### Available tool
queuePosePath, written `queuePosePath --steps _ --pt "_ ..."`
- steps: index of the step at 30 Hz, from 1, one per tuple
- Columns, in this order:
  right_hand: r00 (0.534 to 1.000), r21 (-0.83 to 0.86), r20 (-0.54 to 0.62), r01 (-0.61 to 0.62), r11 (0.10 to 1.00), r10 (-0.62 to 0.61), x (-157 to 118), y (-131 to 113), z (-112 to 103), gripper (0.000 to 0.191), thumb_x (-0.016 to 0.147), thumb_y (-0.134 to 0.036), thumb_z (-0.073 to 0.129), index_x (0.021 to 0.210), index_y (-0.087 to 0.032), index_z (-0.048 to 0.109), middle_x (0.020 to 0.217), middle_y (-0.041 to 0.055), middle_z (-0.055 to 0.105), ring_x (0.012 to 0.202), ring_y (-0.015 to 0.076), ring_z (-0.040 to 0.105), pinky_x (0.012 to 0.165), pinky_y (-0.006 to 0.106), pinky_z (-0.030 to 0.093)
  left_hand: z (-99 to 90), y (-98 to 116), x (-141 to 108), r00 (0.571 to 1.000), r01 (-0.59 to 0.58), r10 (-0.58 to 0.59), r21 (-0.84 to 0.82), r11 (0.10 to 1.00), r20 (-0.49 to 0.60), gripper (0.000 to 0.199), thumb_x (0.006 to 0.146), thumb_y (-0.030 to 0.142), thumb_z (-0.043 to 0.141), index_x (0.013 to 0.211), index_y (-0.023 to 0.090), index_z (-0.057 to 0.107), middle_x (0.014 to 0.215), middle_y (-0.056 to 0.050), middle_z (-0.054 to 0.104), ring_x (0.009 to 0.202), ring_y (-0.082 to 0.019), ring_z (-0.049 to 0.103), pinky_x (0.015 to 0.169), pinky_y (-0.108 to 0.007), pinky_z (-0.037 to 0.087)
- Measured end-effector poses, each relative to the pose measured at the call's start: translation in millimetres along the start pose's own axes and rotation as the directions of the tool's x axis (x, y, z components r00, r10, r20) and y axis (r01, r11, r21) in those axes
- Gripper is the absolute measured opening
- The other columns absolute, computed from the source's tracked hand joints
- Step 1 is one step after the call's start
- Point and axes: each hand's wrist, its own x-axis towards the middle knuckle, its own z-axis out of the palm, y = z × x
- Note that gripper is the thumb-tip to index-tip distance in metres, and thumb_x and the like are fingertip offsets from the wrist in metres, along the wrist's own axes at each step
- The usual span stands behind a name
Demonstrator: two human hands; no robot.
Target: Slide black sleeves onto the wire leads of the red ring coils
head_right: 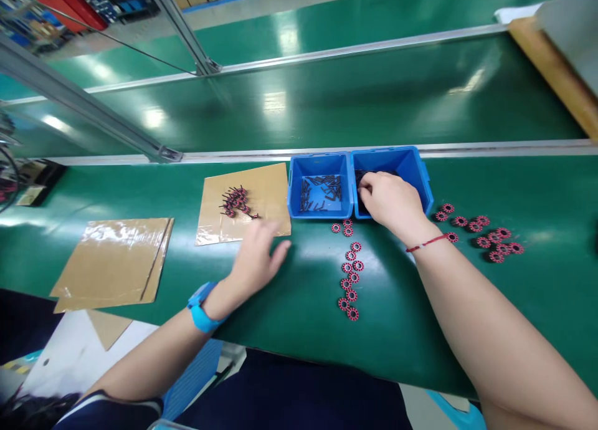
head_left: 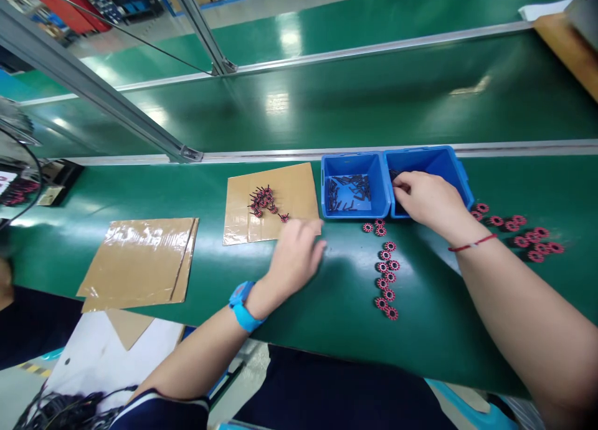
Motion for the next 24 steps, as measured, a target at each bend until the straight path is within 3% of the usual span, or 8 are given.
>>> queuePosePath --steps 3,8,12,15,17,19,21,24 --pt "0.999 0.015 -0.038 -0.008 1.000 0.008 -3 2 -2 0.034 0.094 -0.031 0.043 0.099 -0.023 0.075 0.108 0.0090 0.076 0.094 0.0289 0.069 0.070 0.038 0.047 27.1 27 9 0.963 -0.089 0.096 -0.037 0.995 0.250 0.036 0.092 0.026 0.054 0.127 0.019 0.054 0.118 -0.013 0.058 0.110 -0.028 0.053 0.096 -0.047 0.045" --pt "0.992 0.103 -0.127 -0.015 0.995 0.028 -12 6 -8 0.028 0.091 -0.032 0.050 0.092 -0.023 0.075 0.095 0.0081 0.078 0.083 0.0272 0.068 0.067 0.038 0.045 63.4 47 34 0.953 -0.084 0.060 0.068 0.994 0.298 0.045 0.094 0.029 0.052 0.136 0.012 0.050 0.115 -0.017 0.061 0.108 -0.033 0.056 0.095 -0.050 0.044" --pt "0.986 0.276 -0.158 -0.007 0.961 0.053 -27 8 -19 0.017 0.088 -0.030 0.057 0.085 -0.022 0.072 0.086 0.0063 0.076 0.072 0.0226 0.066 0.065 0.035 0.045 66.6 49 42 0.955 -0.084 0.063 0.059 0.995 0.289 0.028 0.097 0.025 0.045 0.115 0.012 0.061 0.105 -0.016 0.065 0.100 -0.031 0.059 0.092 -0.050 0.044" --pt "0.989 0.426 -0.150 0.054 0.903 0.011 -46 3 -26 0.011 0.087 -0.028 0.060 0.084 -0.023 0.069 0.084 0.0030 0.075 0.070 0.0194 0.065 0.066 0.033 0.047 53.4 51 40 0.963 0.026 0.023 -0.178 0.984 0.269 0.018 0.094 0.026 0.053 0.105 0.015 0.062 0.102 -0.011 0.065 0.094 -0.024 0.061 0.089 -0.043 0.047" --pt "0.989 0.465 -0.130 0.118 0.877 -0.064 -60 -3 -30 0.009 0.087 -0.028 0.060 0.085 -0.024 0.068 0.086 0.0019 0.074 0.073 0.0187 0.066 0.065 0.032 0.047 41.5 54 38 0.955 0.187 -0.032 -0.514 0.837 0.295 0.016 0.091 0.027 0.060 0.103 0.017 0.061 0.101 -0.008 0.065 0.090 -0.020 0.063 0.085 -0.038 0.049" --pt "0.981 0.456 -0.105 0.195 0.868 -0.165 -71 -10 -31 0.009 0.089 -0.027 0.059 0.086 -0.024 0.067 0.086 0.0013 0.073 0.074 0.0180 0.066 0.064 0.031 0.047 30.6 57 36 0.932 0.330 -0.066 -0.762 0.558 0.355 0.017 0.088 0.028 0.065 0.101 0.018 0.060 0.099 -0.006 0.067 0.087 -0.017 0.066 0.083 -0.034 0.051" --pt "0.968 0.434 -0.083 0.250 0.865 -0.238 -76 -18 -31 0.010 0.090 -0.025 0.057 0.085 -0.023 0.066 0.085 0.0008 0.072 0.072 0.0169 0.065 0.063 0.030 0.046 22.9 59 34 0.913 0.403 -0.081 -0.858 0.319 0.399 0.020 0.084 0.026 0.071 0.099 0.017 0.061 0.099 -0.005 0.068 0.085 -0.015 0.068 0.082 -0.032 0.052" --pt "0.974 0.416 -0.124 0.225 0.881 -0.190 -74 -21 -26 0.010 0.089 -0.021 0.057 0.084 -0.022 0.066 0.084 0.0006 0.072 0.071 0.0166 0.065 0.064 0.030 0.046 18.2 60 33 0.900 0.435 -0.112 -0.888 0.150 0.422 0.023 0.078 0.023 0.078 0.097 0.017 0.066 0.097 -0.004 0.069 0.081 -0.012 0.069 0.083 -0.029 0.052"
